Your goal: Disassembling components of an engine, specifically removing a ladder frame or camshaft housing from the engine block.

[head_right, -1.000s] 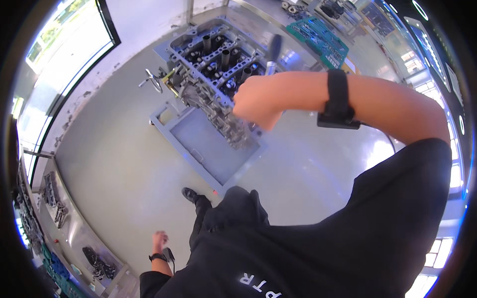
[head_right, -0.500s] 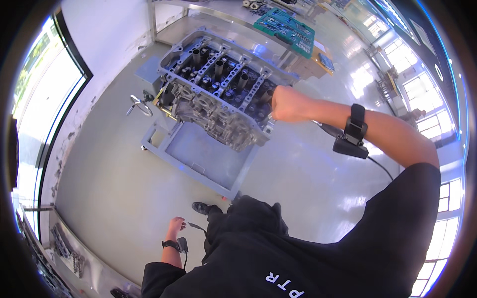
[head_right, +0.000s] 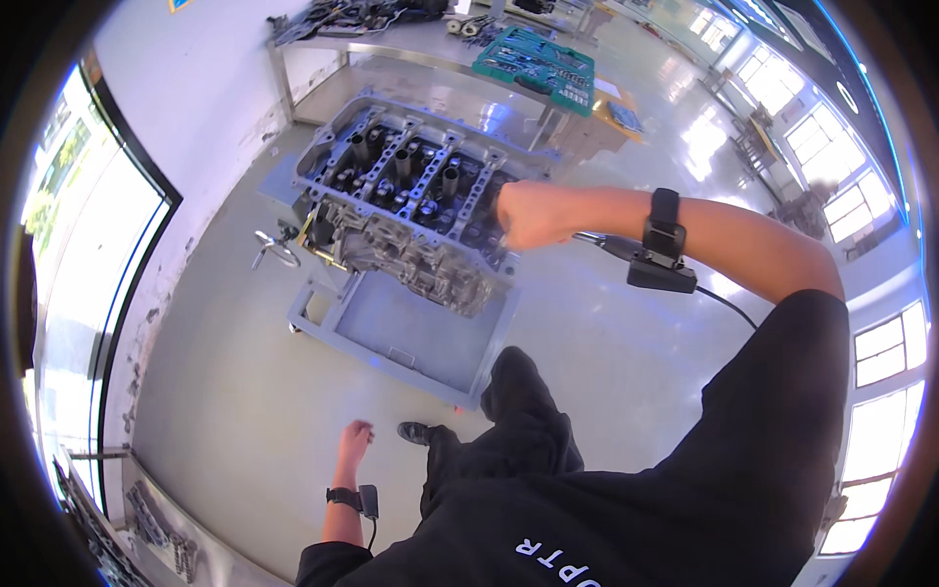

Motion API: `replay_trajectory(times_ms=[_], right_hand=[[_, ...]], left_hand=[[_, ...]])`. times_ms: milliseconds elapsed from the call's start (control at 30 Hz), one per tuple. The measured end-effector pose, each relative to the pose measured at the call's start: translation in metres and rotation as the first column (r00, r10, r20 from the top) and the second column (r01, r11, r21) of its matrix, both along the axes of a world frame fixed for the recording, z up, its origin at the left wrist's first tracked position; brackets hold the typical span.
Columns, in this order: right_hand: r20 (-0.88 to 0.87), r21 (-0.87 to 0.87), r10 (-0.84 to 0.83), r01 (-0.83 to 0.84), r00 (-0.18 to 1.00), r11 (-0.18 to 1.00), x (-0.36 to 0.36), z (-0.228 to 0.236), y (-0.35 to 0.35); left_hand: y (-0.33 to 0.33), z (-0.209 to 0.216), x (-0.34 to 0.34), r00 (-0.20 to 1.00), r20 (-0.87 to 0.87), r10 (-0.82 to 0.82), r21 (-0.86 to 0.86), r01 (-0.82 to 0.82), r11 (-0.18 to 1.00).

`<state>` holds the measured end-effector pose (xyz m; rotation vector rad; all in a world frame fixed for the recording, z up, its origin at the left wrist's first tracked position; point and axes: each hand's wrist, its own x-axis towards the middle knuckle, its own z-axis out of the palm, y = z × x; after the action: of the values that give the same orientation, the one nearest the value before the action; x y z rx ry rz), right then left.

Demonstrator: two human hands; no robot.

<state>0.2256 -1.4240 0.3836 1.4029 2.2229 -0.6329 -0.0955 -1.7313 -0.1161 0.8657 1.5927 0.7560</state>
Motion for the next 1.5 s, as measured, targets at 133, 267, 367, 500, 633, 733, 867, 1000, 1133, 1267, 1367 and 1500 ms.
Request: replay_trajectory(times_ms=[133,267,367,500,633,733,867,1000,1133,1267,1367,1500], right_hand=[[-0.075,-0.037,-0.015,0.012,0.997,0.999,0.008,0.008,-0.004],[-0.247,-0.542,-0.344,0.166,0.906,0.824,0.016,0.003,0.014],[-0.335,-0.77,-0.544,0.11,0.769,0.629,0.033,-0.006,0.014],[-0.461,-0.834,-0.663,-0.032,0.59,0.55,0.056,-0.024,0.019],[-0.476,-0.874,-0.81,-0.291,0.343,0.39,0.069,-0.045,0.008],[-0.529,-0.808,-0.83,-0.404,0.179,0.428,0.072,-0.05,0.0],[-0.468,-0.793,-0.884,-0.45,0.019,0.41,0.066,-0.076,-0.011],[-0.467,-0.83,-0.883,-0.326,-0.04,0.453,0.071,-0.066,-0.02],[-0.487,-0.865,-0.839,-0.265,0.241,0.426,0.107,-0.056,-0.021],[-0.315,-0.947,-0.781,-0.232,0.54,0.222,0.146,-0.068,-0.013],[-0.085,-0.981,-0.735,-0.186,0.672,-0.056,0.15,-0.051,-0.002],[-0.066,-0.995,-0.697,-0.095,0.714,-0.003,0.147,-0.041,0.001]], left_hand=[[0.124,0.158,0.055,0.991,-0.052,-0.127,0.428,0.137,0.893],[0.198,0.287,0.101,0.976,0.009,-0.217,0.752,0.136,0.644],[0.232,0.358,0.156,0.936,0.112,-0.333,0.825,0.099,0.556],[0.25,0.417,0.207,0.847,0.427,-0.317,0.652,-0.045,0.757],[0.264,0.41,0.208,0.944,0.063,-0.325,0.639,0.212,0.739],[0.278,0.425,0.211,0.887,-0.023,-0.461,0.67,0.356,0.651],[0.276,0.419,0.209,0.84,0.286,-0.462,0.459,0.302,0.835],[0.276,0.427,0.213,0.833,0.254,-0.491,0.439,0.354,0.826],[0.277,0.429,0.22,0.799,0.247,-0.549,0.535,0.36,0.764],[0.288,0.43,0.22,0.826,0.256,-0.501,0.504,0.328,0.799],[0.302,0.438,0.212,0.785,0.305,-0.539,0.39,0.413,0.823],[0.302,0.433,0.207,0.761,0.29,-0.581,0.367,0.472,0.802]])
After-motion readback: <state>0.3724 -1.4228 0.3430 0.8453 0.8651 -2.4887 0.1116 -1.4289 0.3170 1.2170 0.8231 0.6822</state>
